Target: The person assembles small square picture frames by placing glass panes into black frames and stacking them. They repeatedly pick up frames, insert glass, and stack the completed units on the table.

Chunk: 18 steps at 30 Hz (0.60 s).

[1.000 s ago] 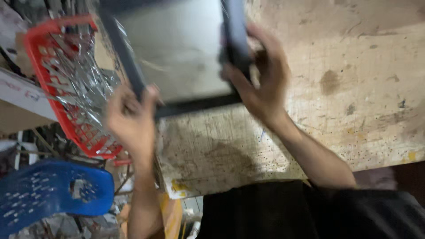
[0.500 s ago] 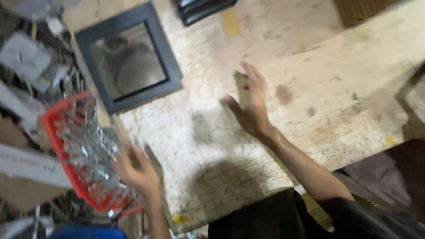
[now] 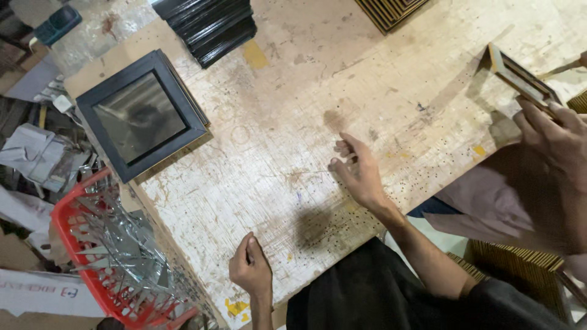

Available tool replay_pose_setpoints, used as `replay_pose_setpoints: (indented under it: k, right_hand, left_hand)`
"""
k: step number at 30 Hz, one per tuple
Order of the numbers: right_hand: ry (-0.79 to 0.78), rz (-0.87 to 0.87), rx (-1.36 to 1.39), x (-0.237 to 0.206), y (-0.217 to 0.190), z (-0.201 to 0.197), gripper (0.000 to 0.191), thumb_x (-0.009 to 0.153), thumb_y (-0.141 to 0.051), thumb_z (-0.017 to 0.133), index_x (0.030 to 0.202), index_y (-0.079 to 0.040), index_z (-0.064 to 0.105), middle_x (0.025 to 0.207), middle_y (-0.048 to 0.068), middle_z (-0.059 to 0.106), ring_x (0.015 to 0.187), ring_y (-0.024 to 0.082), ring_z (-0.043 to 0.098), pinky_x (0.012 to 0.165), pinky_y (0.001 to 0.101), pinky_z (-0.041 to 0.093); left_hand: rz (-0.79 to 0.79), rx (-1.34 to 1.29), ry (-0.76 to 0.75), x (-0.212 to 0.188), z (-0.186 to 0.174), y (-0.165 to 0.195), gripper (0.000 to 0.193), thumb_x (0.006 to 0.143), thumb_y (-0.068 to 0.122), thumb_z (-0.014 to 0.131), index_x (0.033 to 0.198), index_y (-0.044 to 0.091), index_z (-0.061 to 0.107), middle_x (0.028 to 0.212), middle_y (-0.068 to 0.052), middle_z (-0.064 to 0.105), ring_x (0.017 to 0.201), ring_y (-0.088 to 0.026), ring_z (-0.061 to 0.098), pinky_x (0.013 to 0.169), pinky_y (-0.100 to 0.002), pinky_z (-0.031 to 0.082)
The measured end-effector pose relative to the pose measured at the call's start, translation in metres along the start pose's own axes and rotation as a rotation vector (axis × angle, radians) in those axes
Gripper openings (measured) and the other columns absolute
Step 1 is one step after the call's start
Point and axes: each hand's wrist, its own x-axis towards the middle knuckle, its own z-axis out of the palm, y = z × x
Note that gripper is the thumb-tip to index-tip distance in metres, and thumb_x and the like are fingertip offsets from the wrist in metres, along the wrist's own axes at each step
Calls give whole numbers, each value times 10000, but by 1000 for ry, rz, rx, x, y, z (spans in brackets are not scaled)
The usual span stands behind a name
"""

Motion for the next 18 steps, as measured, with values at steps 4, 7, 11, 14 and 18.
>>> replay_pose_setpoints:
  k: [4, 7, 11, 14, 18]
  right_hand:
    - [270, -118, 52, -13, -6, -9, 923, 931, -50, 725, 1625, -23, 118, 1455, 264, 361, 1194, 330, 470, 966, 512, 561]
    - [406, -323, -109, -9, -5, -27, 982, 963, -26, 713, 1651, -79, 14, 1627, 254, 213, 1301, 361, 440, 1015, 484, 584]
    - [178, -105, 170, -5, -7, -38, 921, 1005, -53, 662, 1682, -94, 39, 1647, 223, 316, 1275, 311, 561, 978, 448, 604]
    - [160, -1, 223, -15, -13, -36, 943, 985, -35, 664, 1672, -101, 22, 1657, 234, 265, 1284, 324, 559, 964, 439, 632]
    - [365, -125, 78, -32, -17, -43, 984, 969, 1, 673, 1640, -106, -39, 1672, 250, 186, 1304, 344, 511, 937, 443, 644]
  left_hand:
    - [16, -41, 50, 0, 0, 4, 146, 1008, 156, 698, 1074, 52, 777, 853, -115, 741, 673, -223, 624, 634, -354, 499]
    - [-51, -39, 37, 0, 1, 6, 155, 1006, 147, 699, 1083, 43, 782, 808, -126, 732, 626, -232, 620, 599, -361, 489]
    - [-74, -98, 51, 0, 1, 5, 178, 1033, 155, 681, 1113, 18, 763, 864, -133, 743, 687, -207, 660, 623, -329, 512]
    - [-28, -110, 49, -1, -1, 5, 192, 1062, 157, 661, 1130, 3, 752, 943, -136, 764, 765, -195, 693, 667, -310, 535]
    - [-101, -106, 40, -4, -3, 7, 204, 1033, 156, 675, 1112, -12, 760, 909, -139, 763, 729, -203, 681, 659, -313, 527]
